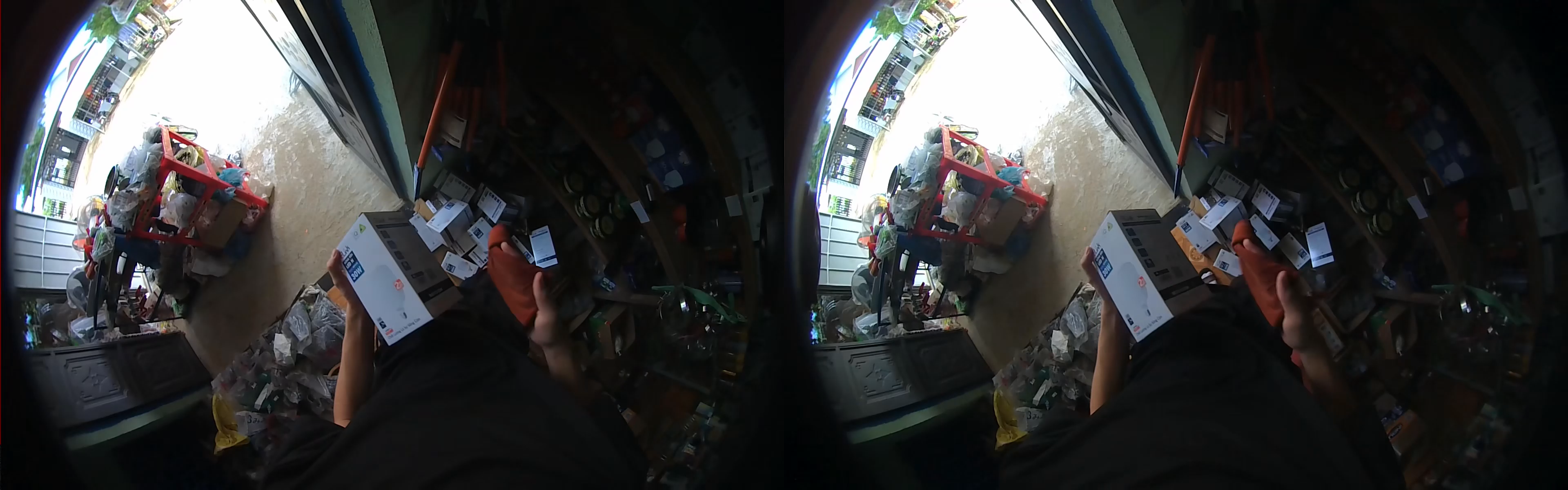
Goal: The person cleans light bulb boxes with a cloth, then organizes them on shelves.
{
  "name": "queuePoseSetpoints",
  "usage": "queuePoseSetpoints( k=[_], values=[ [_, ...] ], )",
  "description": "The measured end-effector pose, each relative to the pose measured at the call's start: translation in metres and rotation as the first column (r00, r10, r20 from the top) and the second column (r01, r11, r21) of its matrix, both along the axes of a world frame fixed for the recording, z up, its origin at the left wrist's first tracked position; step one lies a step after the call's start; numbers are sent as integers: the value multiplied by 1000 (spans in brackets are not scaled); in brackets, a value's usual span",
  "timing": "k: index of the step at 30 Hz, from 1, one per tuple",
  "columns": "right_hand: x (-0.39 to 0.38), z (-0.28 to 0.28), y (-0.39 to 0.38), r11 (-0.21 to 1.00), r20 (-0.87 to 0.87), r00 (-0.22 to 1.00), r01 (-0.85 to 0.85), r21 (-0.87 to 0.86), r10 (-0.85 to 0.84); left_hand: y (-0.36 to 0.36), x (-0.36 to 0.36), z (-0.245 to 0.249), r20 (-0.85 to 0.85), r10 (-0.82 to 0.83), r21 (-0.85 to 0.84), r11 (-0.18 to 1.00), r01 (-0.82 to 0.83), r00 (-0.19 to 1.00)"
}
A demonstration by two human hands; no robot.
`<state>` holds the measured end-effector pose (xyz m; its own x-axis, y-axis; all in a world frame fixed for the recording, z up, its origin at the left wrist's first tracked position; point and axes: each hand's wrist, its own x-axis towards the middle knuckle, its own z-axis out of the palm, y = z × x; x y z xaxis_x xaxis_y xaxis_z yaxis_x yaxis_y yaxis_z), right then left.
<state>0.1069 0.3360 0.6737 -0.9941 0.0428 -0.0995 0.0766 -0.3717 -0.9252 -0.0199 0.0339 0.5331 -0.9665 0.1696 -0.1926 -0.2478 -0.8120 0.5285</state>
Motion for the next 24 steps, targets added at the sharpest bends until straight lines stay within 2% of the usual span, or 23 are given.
queuePoseSetpoints(
  k=[1,3,4,6,8,10,11,12,13,15,18,19,21,24],
  values=[
    [-11,3,-7,986,-118,990,-62,155,81,11,3,1,12,39,-4,999,-39,999],
    [-28,13,-26,877,-296,914,-115,466,277,26,10,-8,26,107,-62,992,-106,994],
    [-26,15,-37,745,-255,911,-81,662,325,29,13,-16,16,178,-167,971,-172,984],
    [-20,18,-51,359,-144,909,-7,933,392,29,17,-18,136,67,-75,996,-57,988],
    [-21,12,-49,410,-109,878,-106,906,466,17,21,-23,200,-38,-9,999,41,979],
    [-19,0,-47,433,-63,845,-207,877,531,-4,11,-20,-61,-215,296,929,224,975],
    [-19,0,-47,415,-65,835,-203,887,546,-17,9,-11,55,-222,71,973,218,973],
    [-19,0,-47,399,-65,824,-202,894,563,-27,6,4,179,-228,-143,956,255,957],
    [-17,-1,-48,381,-62,812,-204,902,581,-33,-2,4,138,-287,-309,897,317,948],
    [-16,1,-48,359,-29,771,-263,896,636,-35,-25,1,89,-419,-610,694,382,904],
    [-10,-3,-48,333,-9,763,-272,903,646,14,-27,58,109,-543,-615,621,486,832],
    [-7,-5,-46,328,-9,773,-259,908,634,24,-30,36,56,-496,-675,621,399,866],
    [-3,0,-37,395,-5,777,-315,863,630,41,-34,11,19,-345,-888,426,175,938],
    [10,5,-19,449,11,820,-324,833,572,66,-36,-3,-102,-296,-927,374,17,950]
  ],
)
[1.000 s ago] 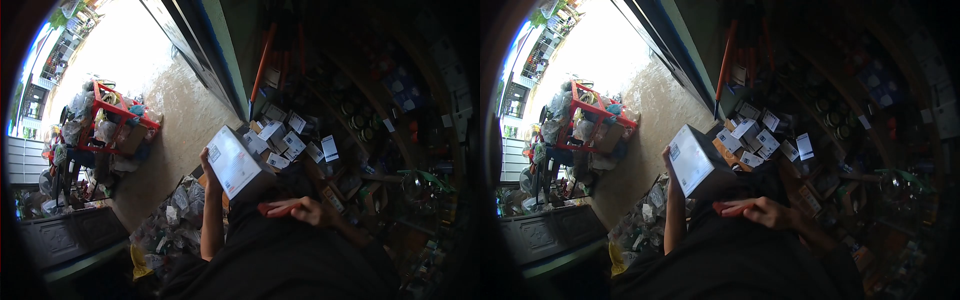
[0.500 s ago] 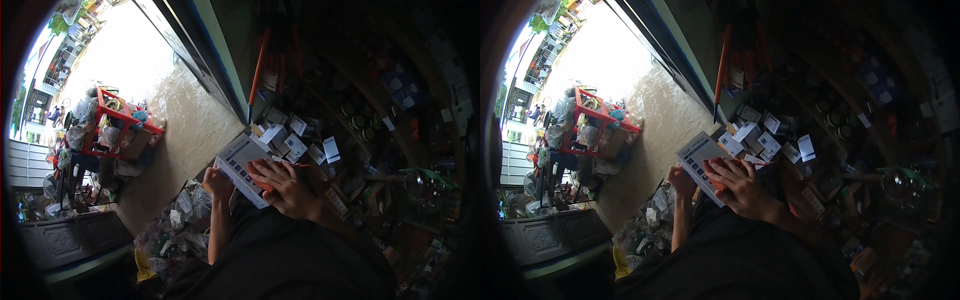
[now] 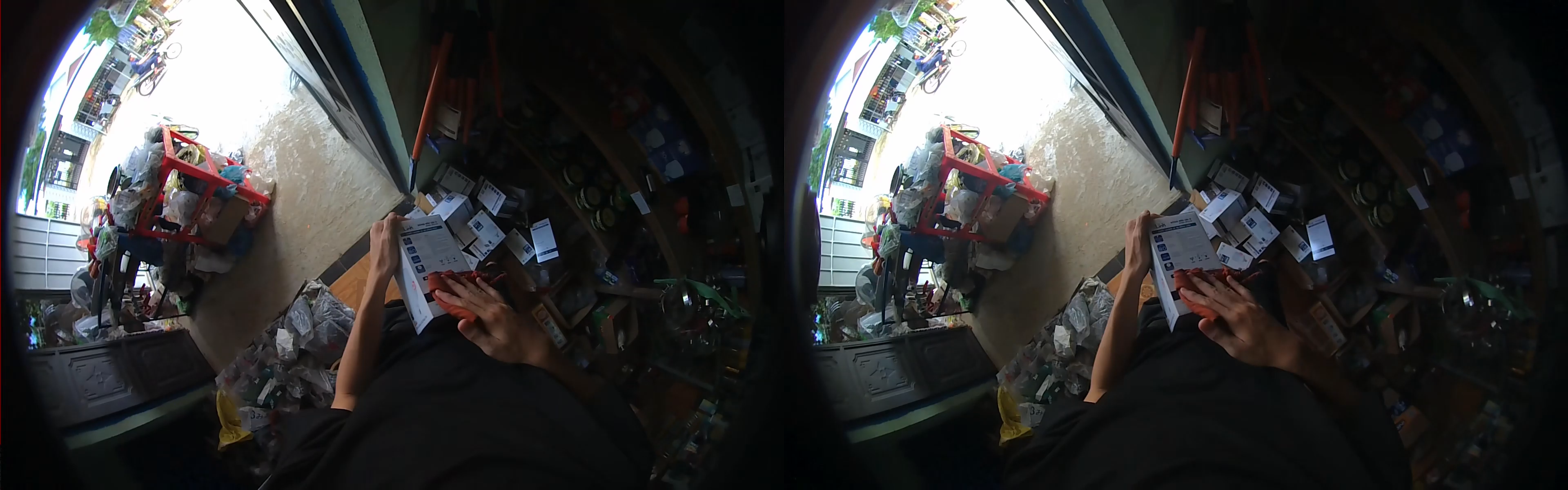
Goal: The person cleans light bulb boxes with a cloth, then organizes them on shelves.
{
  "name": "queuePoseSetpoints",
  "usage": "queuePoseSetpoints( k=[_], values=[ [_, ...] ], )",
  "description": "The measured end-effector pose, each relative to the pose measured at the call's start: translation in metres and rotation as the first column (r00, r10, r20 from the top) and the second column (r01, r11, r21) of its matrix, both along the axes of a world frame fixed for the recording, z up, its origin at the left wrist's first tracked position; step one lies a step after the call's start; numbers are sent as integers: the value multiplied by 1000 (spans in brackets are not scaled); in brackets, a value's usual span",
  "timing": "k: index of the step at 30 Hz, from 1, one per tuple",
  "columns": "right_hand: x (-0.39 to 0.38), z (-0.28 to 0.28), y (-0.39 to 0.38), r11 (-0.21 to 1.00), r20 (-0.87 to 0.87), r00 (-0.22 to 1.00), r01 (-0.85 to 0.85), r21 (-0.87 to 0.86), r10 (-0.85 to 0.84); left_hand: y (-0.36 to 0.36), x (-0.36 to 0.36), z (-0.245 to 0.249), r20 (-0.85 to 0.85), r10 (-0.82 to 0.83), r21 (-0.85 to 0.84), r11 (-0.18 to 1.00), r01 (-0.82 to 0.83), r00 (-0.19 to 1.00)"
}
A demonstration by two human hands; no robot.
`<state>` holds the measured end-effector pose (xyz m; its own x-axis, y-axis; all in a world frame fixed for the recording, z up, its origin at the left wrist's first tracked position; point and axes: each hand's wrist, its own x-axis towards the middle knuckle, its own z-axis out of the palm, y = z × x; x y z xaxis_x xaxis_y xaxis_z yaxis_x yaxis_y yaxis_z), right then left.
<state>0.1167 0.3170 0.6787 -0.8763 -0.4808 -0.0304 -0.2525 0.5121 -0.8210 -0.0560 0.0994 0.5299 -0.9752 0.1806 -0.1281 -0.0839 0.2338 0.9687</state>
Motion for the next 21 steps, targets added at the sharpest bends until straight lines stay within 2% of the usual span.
queuePoseSetpoints(
  k=[4,5,6,7,8,11,12,13,14,15,18,20,21],
  values=[
    [22,5,18,988,24,991,127,84,-129,18,-8,-7,-10,-57,183,982,58,998],
    [21,7,23,968,177,965,217,-124,-193,20,-11,-6,-8,-82,216,973,82,997],
    [20,9,30,892,340,914,330,-310,-220,21,-11,-6,-2,-111,248,963,108,994],
    [22,10,36,764,498,843,456,-457,-205,24,-11,-5,-15,-122,242,963,121,992],
    [28,-12,44,506,646,688,707,-494,-331,25,-11,-3,-30,-132,237,962,135,991],
    [2,21,42,634,272,746,663,-399,-608,27,-13,0,-54,-169,249,952,177,984],
    [-4,17,41,782,40,819,560,-275,-572,29,-14,1,-61,-182,260,946,192,981],
    [-5,15,32,881,-87,877,465,-87,-472,32,-13,9,-58,-167,239,955,176,984],
    [-6,14,20,924,-185,922,363,117,-339,38,-11,19,-57,-150,216,963,159,987],
    [-6,12,10,909,-250,951,260,325,-183,41,-10,25,-57,-133,193,971,141,989],
    [18,-11,-11,965,-179,973,179,194,-144,39,-18,14,-31,-294,232,928,293,955],
    [15,-10,-5,956,-149,983,143,255,-107,42,-21,-26,-194,-194,118,969,219,962],
    [15,-8,-4,951,-129,987,127,283,-93,43,-19,-26,-272,-152,64,982,175,950]
  ],
)
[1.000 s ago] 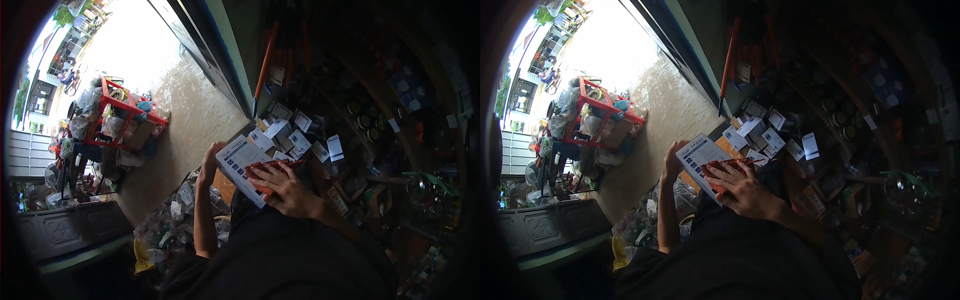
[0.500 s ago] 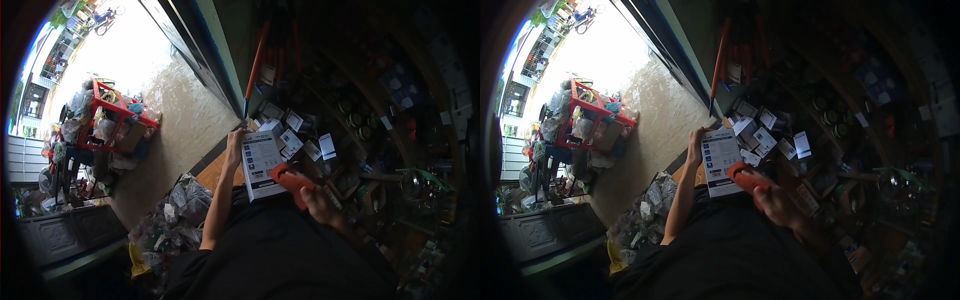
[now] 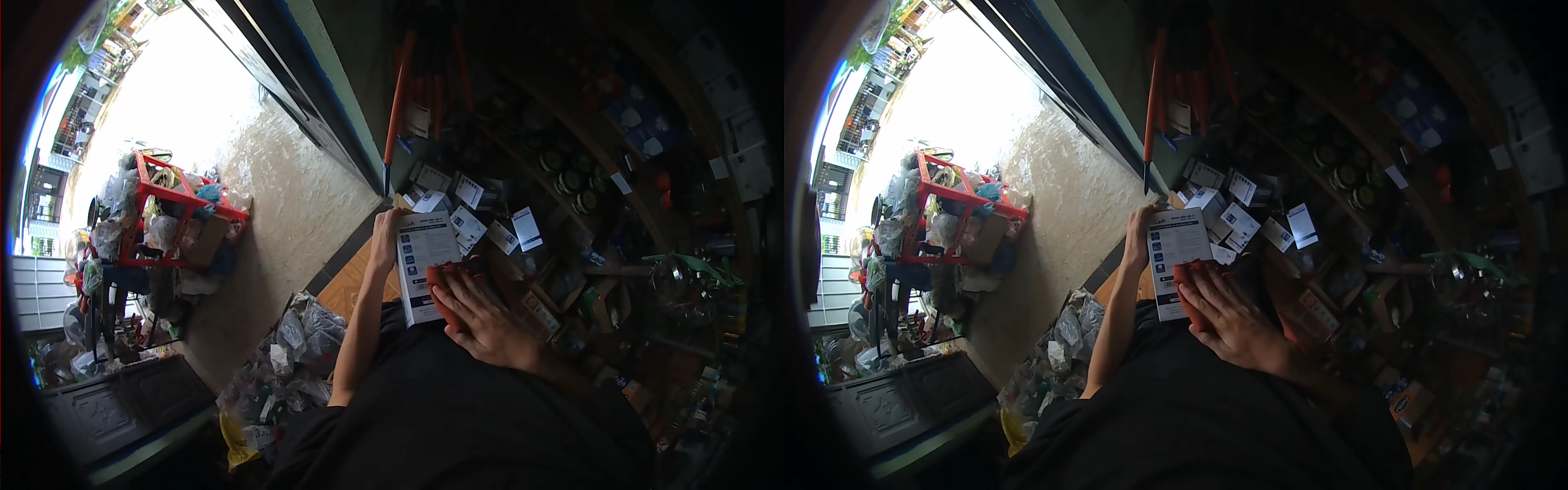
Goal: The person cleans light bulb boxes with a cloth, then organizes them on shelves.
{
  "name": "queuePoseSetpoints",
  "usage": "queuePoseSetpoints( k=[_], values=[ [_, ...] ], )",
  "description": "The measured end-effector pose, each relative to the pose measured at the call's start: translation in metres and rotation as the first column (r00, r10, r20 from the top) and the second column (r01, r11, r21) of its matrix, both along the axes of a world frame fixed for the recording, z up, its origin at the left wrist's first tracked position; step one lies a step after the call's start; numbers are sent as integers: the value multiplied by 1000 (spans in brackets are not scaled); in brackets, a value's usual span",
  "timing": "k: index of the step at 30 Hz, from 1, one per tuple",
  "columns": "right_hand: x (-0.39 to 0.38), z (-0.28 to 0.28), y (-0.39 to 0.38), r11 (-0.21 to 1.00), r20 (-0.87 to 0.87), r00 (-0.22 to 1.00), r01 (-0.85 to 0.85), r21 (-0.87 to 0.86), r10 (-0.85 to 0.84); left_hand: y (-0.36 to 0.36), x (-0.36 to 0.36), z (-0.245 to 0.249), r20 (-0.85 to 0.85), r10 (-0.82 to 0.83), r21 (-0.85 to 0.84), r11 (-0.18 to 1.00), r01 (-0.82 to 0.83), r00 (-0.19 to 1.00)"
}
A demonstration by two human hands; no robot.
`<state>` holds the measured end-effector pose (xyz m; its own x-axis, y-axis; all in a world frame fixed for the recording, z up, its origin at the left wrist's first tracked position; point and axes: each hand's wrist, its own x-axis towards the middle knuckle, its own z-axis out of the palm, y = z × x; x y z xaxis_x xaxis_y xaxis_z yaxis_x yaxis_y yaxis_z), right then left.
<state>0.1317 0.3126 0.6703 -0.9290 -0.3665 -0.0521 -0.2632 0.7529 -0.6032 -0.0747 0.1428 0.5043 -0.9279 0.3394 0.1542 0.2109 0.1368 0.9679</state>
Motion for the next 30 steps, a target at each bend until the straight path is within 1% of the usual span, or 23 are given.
queuePoseSetpoints(
  k=[3,6,7,9,11,12,14,15,17,18,20,21,23,25,29,30],
  values=[
    [-10,-12,-2,996,-31,999,41,83,-38,3,0,10,188,-103,133,988,79,977],
    [-32,-20,-5,989,-89,986,146,12,-144,5,-3,15,178,-115,68,992,105,977],
    [-42,-21,-6,983,-150,975,172,57,-162,5,-3,18,167,-126,67,991,116,978],
    [-61,-24,-4,976,-210,956,216,34,-204,6,1,28,149,-146,64,988,137,978],
    [-79,-23,-3,969,-243,939,247,-16,-243,11,7,49,159,-101,70,993,90,982],
    [-86,-25,-2,964,-263,929,265,-14,-259,13,9,55,165,-78,74,995,67,983],
    [-97,-34,-1,953,-304,907,302,-12,-291,12,7,48,160,-87,76,994,76,983],
    [-95,-32,0,960,-263,925,279,-19,-274,11,5,43,158,-90,78,994,79,983],
    [-85,-28,0,972,-178,956,232,-40,-235,9,9,38,219,-4,99,995,-18,976],
    [-77,-30,2,983,-145,973,175,-52,-180,8,10,35,248,38,110,992,-67,968],
    [-51,-33,7,995,-78,995,60,-79,-66,-1,7,10,267,30,126,990,-66,963],
    [-40,-28,9,993,-36,999,35,-109,-39,-4,6,2,275,28,134,989,-67,961],
    [-20,-8,13,985,46,999,-10,-175,18,-2,6,16,210,66,93,992,-87,975],
    [-6,1,17,986,86,994,-47,-157,61,-6,0,14,372,-17,174,983,-51,928],
    [3,4,26,985,126,985,-101,-143,120,-7,-3,1,395,21,160,983,-91,918],
    [2,3,25,990,107,988,-98,-103,109,-9,-2,-1,403,27,150,984,-95,915]
  ],
)
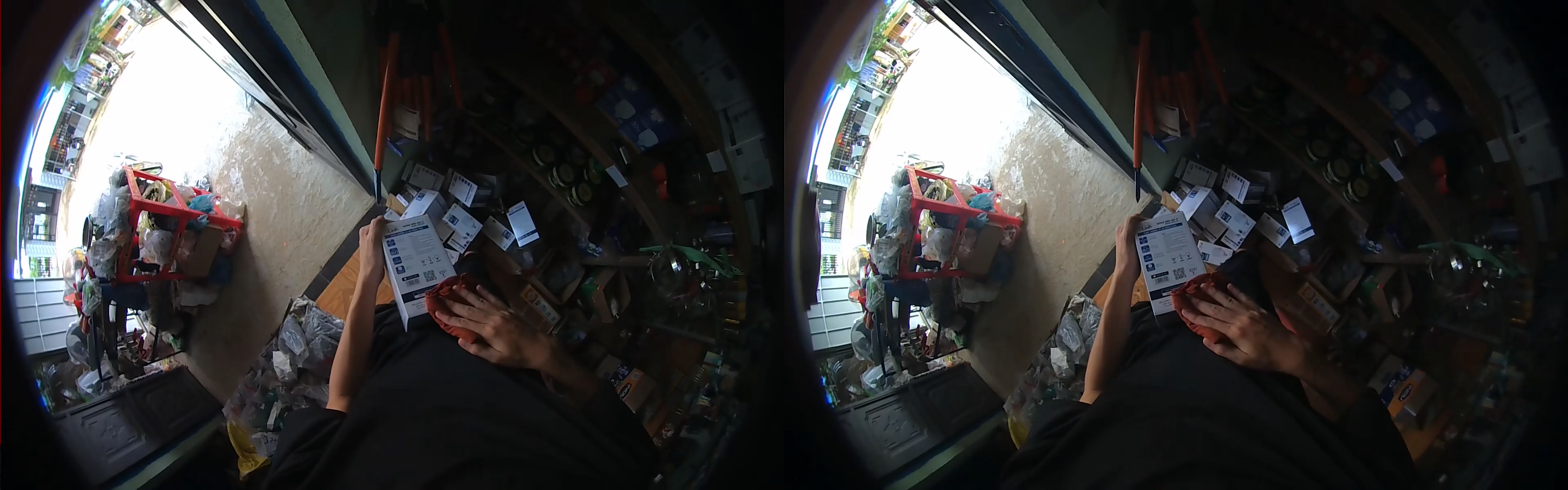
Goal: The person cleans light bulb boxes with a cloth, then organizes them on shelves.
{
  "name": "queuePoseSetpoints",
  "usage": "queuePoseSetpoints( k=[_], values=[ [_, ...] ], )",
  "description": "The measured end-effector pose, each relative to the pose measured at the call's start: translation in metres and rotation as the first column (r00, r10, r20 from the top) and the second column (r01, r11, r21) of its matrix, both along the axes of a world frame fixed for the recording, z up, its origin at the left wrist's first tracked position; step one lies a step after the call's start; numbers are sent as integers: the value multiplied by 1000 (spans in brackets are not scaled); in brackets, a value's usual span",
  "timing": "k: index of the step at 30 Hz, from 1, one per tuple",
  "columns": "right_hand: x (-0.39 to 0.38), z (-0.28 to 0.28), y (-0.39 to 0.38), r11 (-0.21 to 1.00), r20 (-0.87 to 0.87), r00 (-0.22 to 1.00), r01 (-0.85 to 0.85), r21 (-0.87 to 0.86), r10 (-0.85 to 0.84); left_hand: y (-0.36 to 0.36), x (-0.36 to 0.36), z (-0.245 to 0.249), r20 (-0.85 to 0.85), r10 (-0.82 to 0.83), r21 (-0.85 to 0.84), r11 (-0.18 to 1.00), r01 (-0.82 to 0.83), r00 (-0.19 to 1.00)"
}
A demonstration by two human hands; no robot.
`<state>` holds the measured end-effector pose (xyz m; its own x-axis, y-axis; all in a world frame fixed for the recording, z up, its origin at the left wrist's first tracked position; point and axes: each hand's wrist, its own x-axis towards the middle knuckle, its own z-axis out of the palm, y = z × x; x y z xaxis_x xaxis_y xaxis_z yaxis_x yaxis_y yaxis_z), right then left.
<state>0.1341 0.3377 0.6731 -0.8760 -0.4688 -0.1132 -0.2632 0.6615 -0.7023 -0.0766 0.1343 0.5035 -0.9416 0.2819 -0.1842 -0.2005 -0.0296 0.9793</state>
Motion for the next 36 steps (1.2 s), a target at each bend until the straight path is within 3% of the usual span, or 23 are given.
queuePoseSetpoints(
  k=[4,7,8,10,11,13,14,17,20,21,23,24,26,28,30,32,33,36],
  values=[
    [-19,-9,-7,990,-98,989,119,74,-111,2,1,4,29,29,31,999,-30,999],
    [-49,-11,-14,959,-185,950,270,91,-250,13,2,49,-221,-68,-111,993,44,973],
    [-61,-12,-12,942,-222,931,319,105,-291,15,4,65,-178,-88,-118,991,68,980],
    [-84,-29,-10,922,-281,882,385,-29,-378,23,10,84,-95,-128,-120,986,116,987],
    [-96,-31,-13,901,-285,857,426,-80,-430,24,9,83,-155,-146,-144,982,124,977],
    [-113,-22,-21,873,-227,846,446,-197,-483,20,10,87,-109,-148,-133,982,133,983],
    [-116,-23,-24,896,-283,850,420,-145,-445,18,10,89,-89,-144,-129,983,132,986],
    [-119,-18,-37,943,-386,875,332,39,-292,20,14,68,-256,44,-175,980,-91,966],
    [-109,-22,-52,975,-328,920,220,-23,-215,14,-1,1,-135,91,48,995,-86,987],
    [-103,-19,-55,981,-292,937,171,-94,-192,16,6,20,24,140,171,975,-142,990],
    [-85,-18,-56,998,-209,976,56,-33,-61,-5,-4,-36,164,26,200,978,-59,986],
    [-77,-18,-54,1000,-167,986,-3,-6,2,-2,0,-25,161,37,205,976,-70,986],
    [-76,-28,-48,997,-224,973,69,32,-61,3,7,-2,154,61,213,973,-93,986],
    [-92,-21,-40,985,-224,963,166,43,-152,12,15,38,-122,88,16,996,-86,989],
    [-114,-31,-35,964,-299,920,266,5,-253,8,8,-12,-420,-21,-225,971,-82,907],
    [-132,-30,-39,941,-320,895,337,28,-311,13,17,21,-576,-67,-328,932,-155,815],
    [-131,-21,-44,945,-303,904,326,39,-300,15,19,25,-669,-86,-367,902,-228,738],
    [-116,-32,-59,980,-344,921,200,12,-183,7,14,19,-631,-37,-217,967,-131,775]
  ],
)
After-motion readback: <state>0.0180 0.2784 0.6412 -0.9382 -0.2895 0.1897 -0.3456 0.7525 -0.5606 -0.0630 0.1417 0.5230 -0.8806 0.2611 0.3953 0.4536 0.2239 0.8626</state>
